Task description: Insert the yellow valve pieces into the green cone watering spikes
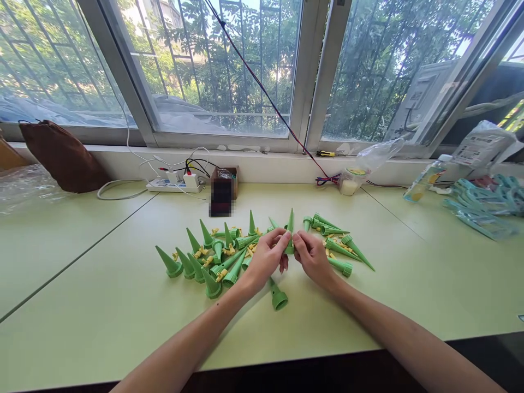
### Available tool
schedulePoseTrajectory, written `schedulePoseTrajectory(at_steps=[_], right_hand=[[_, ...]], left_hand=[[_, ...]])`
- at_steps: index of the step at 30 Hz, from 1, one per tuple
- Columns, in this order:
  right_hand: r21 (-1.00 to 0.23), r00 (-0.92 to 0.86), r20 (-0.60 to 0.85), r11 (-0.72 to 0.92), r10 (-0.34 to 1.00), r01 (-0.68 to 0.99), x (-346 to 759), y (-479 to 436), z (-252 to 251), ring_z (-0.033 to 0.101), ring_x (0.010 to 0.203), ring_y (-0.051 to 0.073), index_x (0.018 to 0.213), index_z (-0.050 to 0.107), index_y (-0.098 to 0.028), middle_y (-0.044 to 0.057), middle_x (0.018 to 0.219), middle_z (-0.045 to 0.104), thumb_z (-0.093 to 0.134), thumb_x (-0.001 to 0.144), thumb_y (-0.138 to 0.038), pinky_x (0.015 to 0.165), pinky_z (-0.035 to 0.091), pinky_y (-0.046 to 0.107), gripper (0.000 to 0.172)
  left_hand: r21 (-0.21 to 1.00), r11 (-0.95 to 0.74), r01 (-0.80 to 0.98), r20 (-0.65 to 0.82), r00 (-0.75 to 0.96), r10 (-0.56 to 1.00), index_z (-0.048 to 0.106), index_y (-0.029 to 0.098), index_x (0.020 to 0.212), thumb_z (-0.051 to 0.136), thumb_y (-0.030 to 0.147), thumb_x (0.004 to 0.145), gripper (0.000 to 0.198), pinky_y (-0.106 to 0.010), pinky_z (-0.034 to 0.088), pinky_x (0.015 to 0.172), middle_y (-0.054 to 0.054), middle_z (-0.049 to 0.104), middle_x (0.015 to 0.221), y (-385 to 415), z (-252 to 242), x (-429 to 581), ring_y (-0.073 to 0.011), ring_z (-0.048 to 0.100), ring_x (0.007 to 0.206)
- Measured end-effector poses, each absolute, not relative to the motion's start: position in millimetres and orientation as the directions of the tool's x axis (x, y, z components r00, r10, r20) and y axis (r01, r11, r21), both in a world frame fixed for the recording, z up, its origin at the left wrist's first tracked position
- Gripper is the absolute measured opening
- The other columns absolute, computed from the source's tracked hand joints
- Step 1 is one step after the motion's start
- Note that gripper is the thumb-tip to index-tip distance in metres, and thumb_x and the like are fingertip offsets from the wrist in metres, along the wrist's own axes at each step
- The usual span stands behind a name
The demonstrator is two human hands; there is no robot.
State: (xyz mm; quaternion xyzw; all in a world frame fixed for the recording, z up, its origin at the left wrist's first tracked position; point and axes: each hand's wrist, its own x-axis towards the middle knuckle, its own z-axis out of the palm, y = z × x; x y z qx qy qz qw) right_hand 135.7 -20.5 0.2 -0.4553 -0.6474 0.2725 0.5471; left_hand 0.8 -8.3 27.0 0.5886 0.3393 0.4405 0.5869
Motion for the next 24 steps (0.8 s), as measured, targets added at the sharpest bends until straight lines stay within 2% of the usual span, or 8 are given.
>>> schedulePoseTrajectory(at_steps=[5, 15, 24], right_hand=[[-0.831, -0.062, 0.479, 0.475, 0.876, 0.291, 136.0, -24.0, 5.3, 0.032, 0.048, 0.009, 0.067, 0.037, -0.022, -0.006, 0.053, 0.036, 0.046, 0.094, -0.039, 0.047, 0.027, 0.024, 0.033], [-0.697, -0.093, 0.600, 0.577, 0.794, 0.425, 135.8, -26.5, 9.2, 0.032, 0.048, 0.009, 0.064, 0.035, -0.022, -0.006, 0.055, 0.032, 0.048, 0.091, -0.029, 0.048, 0.028, 0.024, 0.030], [-0.697, -0.083, 0.595, 0.564, 0.800, 0.443, 134.9, -26.0, 8.7, 0.032, 0.047, 0.009, 0.064, 0.034, -0.022, -0.007, 0.053, 0.034, 0.049, 0.090, -0.029, 0.048, 0.029, 0.024, 0.030]], left_hand=[[0.985, -0.077, -0.155, 0.130, 0.370, 0.920, 0.051, 0.017, 0.077, 0.059, 0.051, 0.085, 0.035, -0.017, 0.036, 0.034, 0.005, 0.050, 0.064, -9.3, 29.9, 0.3, -0.0046, 0.046, 0.038], [0.968, 0.029, -0.248, 0.085, 0.435, 0.896, 0.050, 0.017, 0.077, 0.064, 0.053, 0.082, 0.039, -0.018, 0.037, 0.035, 0.005, 0.049, 0.064, -6.9, 29.3, -2.1, -0.0047, 0.045, 0.041], [0.973, 0.015, -0.230, 0.082, 0.410, 0.908, 0.052, 0.017, 0.078, 0.062, 0.055, 0.082, 0.040, -0.018, 0.038, 0.036, 0.005, 0.050, 0.063, -8.3, 28.0, -0.4, -0.0049, 0.045, 0.041]])
